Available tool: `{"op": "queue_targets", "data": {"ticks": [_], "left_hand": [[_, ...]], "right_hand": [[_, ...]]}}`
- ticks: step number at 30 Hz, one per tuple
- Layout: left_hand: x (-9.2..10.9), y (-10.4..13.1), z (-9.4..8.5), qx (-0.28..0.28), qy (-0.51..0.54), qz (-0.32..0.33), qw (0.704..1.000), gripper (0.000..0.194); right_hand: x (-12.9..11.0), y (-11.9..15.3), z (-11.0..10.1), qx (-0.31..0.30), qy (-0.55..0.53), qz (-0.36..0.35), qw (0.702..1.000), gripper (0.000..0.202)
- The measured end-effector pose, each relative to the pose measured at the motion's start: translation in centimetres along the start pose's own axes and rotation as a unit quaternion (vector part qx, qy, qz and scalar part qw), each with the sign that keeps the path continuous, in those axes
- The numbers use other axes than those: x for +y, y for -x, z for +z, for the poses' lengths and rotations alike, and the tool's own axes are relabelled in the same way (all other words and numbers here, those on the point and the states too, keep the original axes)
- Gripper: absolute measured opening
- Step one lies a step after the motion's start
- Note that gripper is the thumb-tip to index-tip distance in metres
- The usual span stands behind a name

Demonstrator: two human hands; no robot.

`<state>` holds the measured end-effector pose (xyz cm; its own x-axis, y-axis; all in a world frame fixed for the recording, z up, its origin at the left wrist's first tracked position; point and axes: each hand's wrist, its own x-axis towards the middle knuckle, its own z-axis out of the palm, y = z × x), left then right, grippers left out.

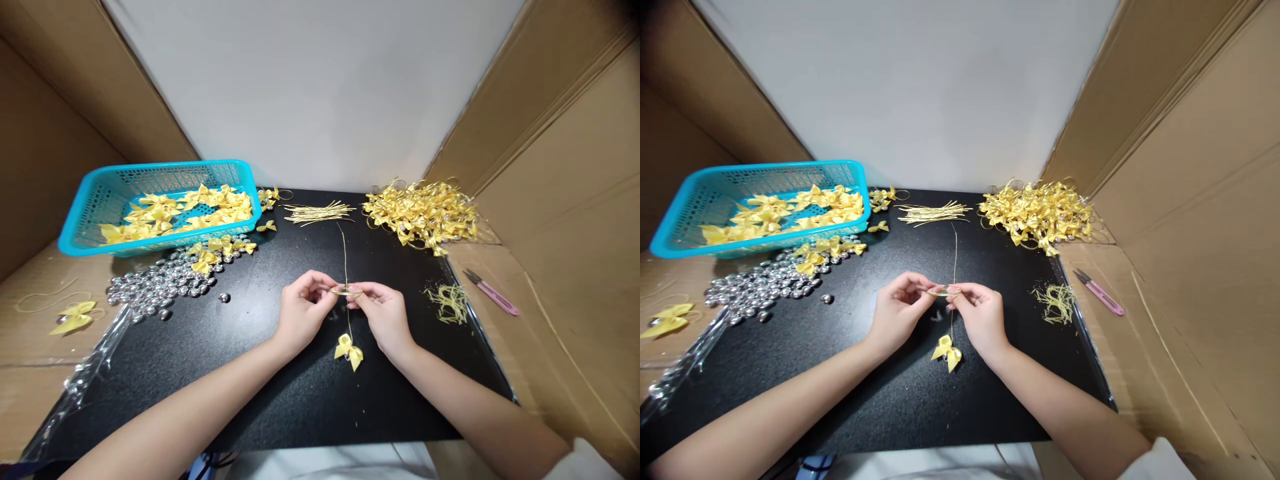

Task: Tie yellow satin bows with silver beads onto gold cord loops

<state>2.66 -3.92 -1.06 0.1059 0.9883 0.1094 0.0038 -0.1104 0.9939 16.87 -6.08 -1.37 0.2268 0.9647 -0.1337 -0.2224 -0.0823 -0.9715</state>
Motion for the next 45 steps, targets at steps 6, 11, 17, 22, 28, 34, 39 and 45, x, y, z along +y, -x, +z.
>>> {"op": "queue_targets", "data": {"ticks": [6, 11, 17, 22, 28, 34, 39, 45], "left_hand": [[0.1, 0.0, -0.1, -0.002, -0.003, -0.004, 1.000, 0.014], [0.0, 0.3, 0.0, -0.020, -0.024, 0.007, 0.999, 0.012], [1.1, -0.8, -1.4, -0.116, -0.116, 0.023, 0.986, 0.020], [2.9, -1.6, -3.0, -0.338, -0.302, 0.028, 0.891, 0.017], [3.1, -0.5, -2.3, -0.383, -0.362, 0.089, 0.845, 0.023], [2.6, -0.2, -2.1, -0.396, -0.373, 0.100, 0.833, 0.013], [2.7, -0.2, -2.1, -0.393, -0.376, 0.098, 0.833, 0.010], [3.6, 0.5, -1.5, -0.371, -0.396, 0.041, 0.839, 0.017]], "right_hand": [[-0.4, 0.1, -0.1, -0.028, 0.031, -0.008, 0.999, 0.019], [-0.7, 0.0, -0.4, -0.047, 0.096, -0.049, 0.993, 0.020], [-1.0, 0.0, -0.6, -0.043, 0.123, -0.071, 0.989, 0.022], [-1.2, -0.1, -0.8, -0.047, 0.139, -0.067, 0.987, 0.023], [-1.3, -0.2, -0.8, -0.046, 0.137, -0.061, 0.988, 0.020], [-1.0, -0.2, -0.9, -0.062, 0.143, -0.056, 0.986, 0.019], [-1.7, -0.3, -1.0, -0.082, 0.176, -0.060, 0.979, 0.019], [-3.3, 1.9, -2.3, -0.113, 0.232, -0.007, 0.966, 0.016]]}}
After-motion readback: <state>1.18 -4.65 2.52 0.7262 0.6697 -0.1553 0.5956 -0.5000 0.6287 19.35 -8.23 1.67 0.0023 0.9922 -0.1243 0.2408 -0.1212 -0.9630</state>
